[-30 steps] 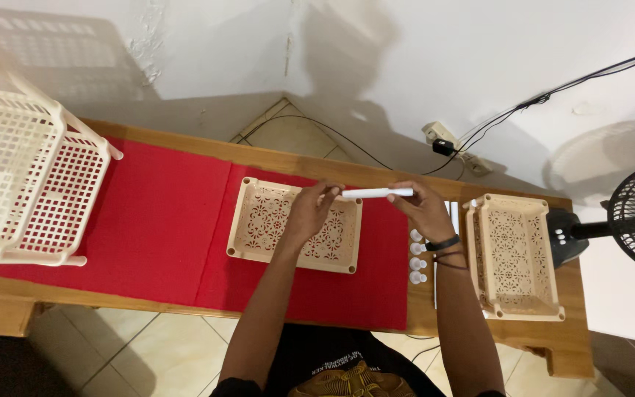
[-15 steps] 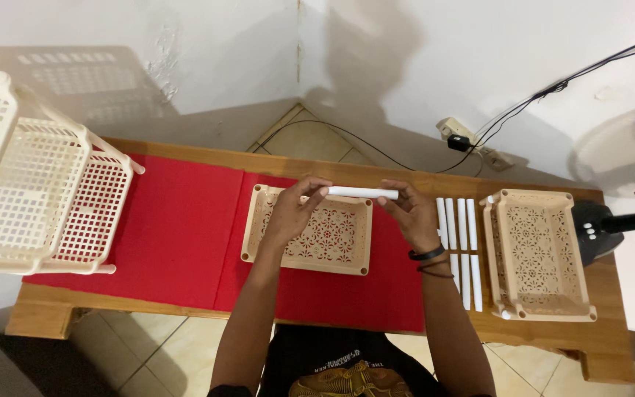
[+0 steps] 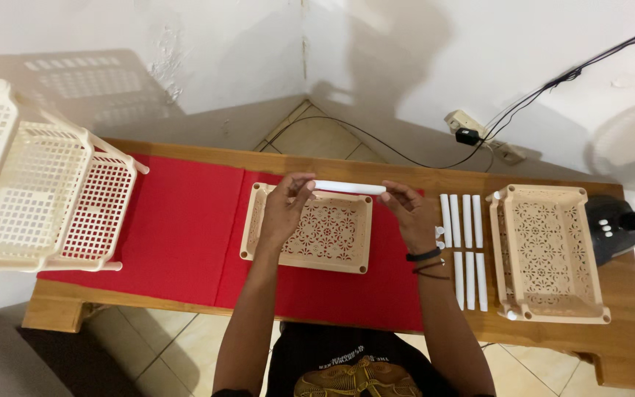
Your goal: The person assembles a beige plastic basket by inserting white plastic legs into the basket's corner holes. The person then places the assembled basket on the table next to other parts and a completed basket.
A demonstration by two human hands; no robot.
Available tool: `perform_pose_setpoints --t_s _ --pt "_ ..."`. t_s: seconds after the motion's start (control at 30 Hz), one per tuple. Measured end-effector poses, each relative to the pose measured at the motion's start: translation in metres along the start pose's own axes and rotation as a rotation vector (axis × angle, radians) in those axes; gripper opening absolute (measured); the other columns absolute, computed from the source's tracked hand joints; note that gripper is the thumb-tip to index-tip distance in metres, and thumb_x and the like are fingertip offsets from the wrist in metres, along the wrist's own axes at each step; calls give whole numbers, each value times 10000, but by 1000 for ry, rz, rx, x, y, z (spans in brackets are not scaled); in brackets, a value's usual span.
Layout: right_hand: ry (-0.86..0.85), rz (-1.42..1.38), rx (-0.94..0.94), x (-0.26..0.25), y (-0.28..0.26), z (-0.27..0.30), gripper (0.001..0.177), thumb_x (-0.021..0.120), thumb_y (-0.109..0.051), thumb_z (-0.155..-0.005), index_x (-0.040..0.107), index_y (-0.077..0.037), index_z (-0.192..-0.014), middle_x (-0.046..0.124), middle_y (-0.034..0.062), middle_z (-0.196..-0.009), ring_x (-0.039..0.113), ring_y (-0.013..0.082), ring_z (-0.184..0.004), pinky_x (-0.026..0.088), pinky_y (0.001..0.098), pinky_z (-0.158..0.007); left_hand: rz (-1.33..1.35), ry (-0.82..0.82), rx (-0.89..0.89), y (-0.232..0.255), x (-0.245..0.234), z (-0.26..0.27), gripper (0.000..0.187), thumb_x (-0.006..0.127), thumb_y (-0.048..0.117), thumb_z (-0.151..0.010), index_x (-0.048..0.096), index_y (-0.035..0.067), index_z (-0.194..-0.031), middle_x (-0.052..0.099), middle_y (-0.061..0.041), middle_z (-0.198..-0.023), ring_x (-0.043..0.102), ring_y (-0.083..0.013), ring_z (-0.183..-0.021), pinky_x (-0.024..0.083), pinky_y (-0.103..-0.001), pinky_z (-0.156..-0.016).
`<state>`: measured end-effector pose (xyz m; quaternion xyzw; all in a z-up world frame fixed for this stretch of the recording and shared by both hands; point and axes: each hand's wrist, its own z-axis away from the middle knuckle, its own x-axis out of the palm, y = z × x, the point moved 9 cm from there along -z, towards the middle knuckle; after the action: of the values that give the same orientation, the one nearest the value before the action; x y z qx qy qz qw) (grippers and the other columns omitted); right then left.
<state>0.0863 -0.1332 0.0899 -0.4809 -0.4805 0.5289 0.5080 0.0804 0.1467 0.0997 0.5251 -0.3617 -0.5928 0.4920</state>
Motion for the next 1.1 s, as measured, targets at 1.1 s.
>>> perform_pose_setpoints --t_s 1.1 --pt "26 -78 -33 21 4 22 333 711 -168 -963 675 -19 -1258 719 84 -1213 687 172 -1154 562 321 -1033 340 6 89 -22 -4 2 190 655 224 -1022 674 78 -1142 737 -65 -1000 697 -145 -874 567 -311 -826"
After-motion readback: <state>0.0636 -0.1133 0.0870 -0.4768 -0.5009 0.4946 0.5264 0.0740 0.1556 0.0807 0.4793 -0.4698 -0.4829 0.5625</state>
